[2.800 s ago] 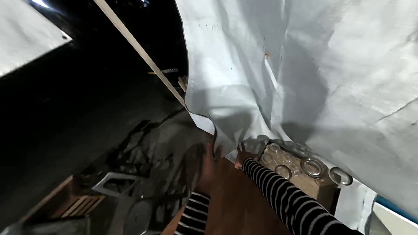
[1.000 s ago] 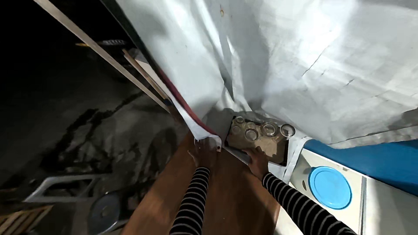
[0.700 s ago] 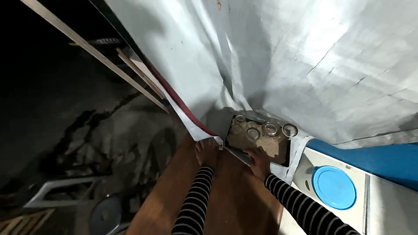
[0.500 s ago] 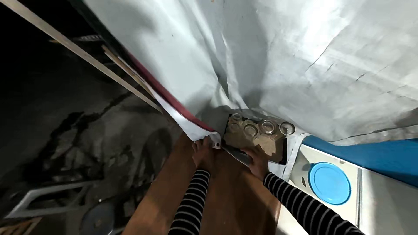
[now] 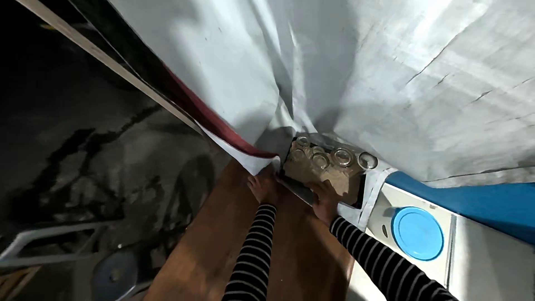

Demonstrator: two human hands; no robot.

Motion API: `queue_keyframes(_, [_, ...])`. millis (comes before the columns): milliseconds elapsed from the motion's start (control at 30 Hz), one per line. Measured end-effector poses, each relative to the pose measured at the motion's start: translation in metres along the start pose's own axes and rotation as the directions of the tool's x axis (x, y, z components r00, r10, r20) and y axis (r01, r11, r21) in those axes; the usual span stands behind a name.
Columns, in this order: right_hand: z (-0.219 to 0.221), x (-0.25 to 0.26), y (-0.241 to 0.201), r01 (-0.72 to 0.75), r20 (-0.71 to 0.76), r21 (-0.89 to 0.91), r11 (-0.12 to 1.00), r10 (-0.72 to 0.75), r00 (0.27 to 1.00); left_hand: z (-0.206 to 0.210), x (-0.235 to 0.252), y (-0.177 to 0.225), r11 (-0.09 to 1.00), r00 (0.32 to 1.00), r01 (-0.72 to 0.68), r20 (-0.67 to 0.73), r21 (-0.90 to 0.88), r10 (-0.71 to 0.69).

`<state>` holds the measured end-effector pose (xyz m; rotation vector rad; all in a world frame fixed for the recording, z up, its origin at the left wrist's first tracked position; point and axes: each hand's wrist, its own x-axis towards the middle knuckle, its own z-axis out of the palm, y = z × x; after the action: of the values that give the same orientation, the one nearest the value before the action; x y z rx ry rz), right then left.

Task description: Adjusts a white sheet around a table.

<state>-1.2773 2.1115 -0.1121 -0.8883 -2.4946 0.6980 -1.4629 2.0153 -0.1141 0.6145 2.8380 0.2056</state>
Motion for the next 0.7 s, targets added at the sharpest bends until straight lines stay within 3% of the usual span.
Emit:
queue_keyframes(133, [0.005,0.005,0.001,-0.022,0.048,-0.04,0.999,0.024,0.999,0.005,-0.01,0.0,0.996,0.998,-0.062,-0.029,-0.063,0.06])
queue_keyframes(300, [0.004,0.011,-0.007,-0.066,0.104,-0.03,0.997,0.069,0.992,0.014,-0.005,0.013,0.999,0.999,0.045,0.007,0.003,-0.045])
queue_keyframes(467, [0.022,0.017,-0.001,-0.052,0.108,-0.015,0.999,0.053,0.993,0.039,-0.011,0.015,0.988,0.987,-0.058,-0.159,-0.141,0.035])
queue_keyframes(633, [0.025,0.026,-0.013,-0.122,0.235,-0.126,0.985,0.149,0.961,0.017,-0.013,0.018,0.992,0.999,-0.045,-0.029,-0.12,0.042])
queue_keyframes(700, [0.026,0.026,-0.01,-0.083,0.259,-0.117,0.99,0.111,0.959,0.009,-0.019,0.019,0.991,0.992,-0.091,-0.094,-0.1,0.082])
